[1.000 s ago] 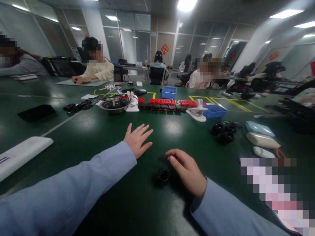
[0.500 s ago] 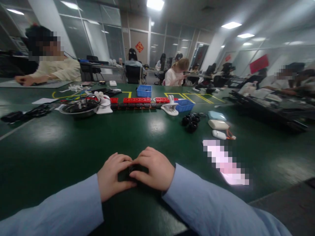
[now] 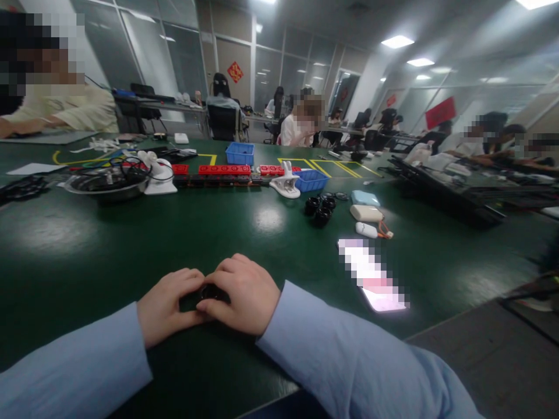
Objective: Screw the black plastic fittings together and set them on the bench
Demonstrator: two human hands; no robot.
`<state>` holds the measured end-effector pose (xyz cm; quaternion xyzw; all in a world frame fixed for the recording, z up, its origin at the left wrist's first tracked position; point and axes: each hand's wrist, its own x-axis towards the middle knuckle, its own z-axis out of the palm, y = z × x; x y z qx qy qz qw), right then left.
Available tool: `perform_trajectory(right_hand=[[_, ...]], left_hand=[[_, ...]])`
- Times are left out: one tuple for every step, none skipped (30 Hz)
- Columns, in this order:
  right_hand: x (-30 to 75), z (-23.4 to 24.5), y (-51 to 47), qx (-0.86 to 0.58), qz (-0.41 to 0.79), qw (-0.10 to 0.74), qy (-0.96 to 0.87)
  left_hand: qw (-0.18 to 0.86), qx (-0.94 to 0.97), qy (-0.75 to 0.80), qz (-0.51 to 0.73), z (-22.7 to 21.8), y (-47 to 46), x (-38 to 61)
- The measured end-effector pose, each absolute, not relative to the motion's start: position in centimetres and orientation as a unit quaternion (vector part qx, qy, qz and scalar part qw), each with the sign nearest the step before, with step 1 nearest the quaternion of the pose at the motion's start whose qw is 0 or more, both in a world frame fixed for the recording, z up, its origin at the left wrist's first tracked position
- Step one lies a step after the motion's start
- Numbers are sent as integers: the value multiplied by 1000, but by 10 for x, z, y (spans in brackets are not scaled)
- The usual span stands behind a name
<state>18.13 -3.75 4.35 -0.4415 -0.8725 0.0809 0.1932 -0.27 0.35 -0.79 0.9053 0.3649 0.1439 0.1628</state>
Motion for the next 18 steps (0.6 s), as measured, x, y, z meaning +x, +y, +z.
perform_trajectory(right_hand=[[181, 43, -37, -440, 82, 193, -873], [181, 43, -37, -439, 83, 194, -873], [181, 43, -37, -438, 84, 195, -873], [181, 44, -38, -438, 85, 195, -873], [180, 44, -38, -439, 85, 195, -873], [180, 44, -38, -437, 86, 195, -874], [179, 44, -39, -433, 87, 195, -876], [179, 44, -39, -430, 88, 197, -877], [178, 44, -40, -427, 90, 199, -877], [177, 44, -41, -424, 91, 202, -878], [177, 44, -42, -420, 93, 206, -879], [176, 44, -42, -415, 96, 209, -880], [175, 44, -43, -408, 99, 213, -883], [174, 43, -44, -397, 101, 216, -886], [174, 43, -44, -384, 104, 221, -891], [173, 42, -44, -369, 107, 226, -895], [173, 42, -44, -356, 110, 231, -899], [173, 42, -44, -343, 114, 236, -902]], left_hand=[[160, 906, 366, 143, -7, 3, -2], [158, 905, 367, 143, -6, 3, -2], [160, 905, 367, 143, -6, 3, -2], [163, 905, 366, 144, -5, 3, -2], [169, 905, 364, 145, -5, 3, -2], [174, 904, 362, 146, -5, 3, -2], [177, 904, 361, 147, -5, 2, -2], [179, 903, 361, 148, -5, 2, -2], [180, 903, 362, 148, -5, 2, -2], [181, 902, 363, 146, -5, 2, -3], [182, 902, 363, 144, -5, 2, -3], [184, 903, 362, 143, -6, 2, -3], [187, 903, 359, 141, -5, 3, -3], [190, 904, 357, 139, -5, 3, -3], [192, 905, 355, 137, -5, 3, -3], [194, 905, 354, 132, -4, 3, -3], [196, 905, 355, 127, -3, 3, -2], [197, 905, 357, 121, -2, 2, -1]])
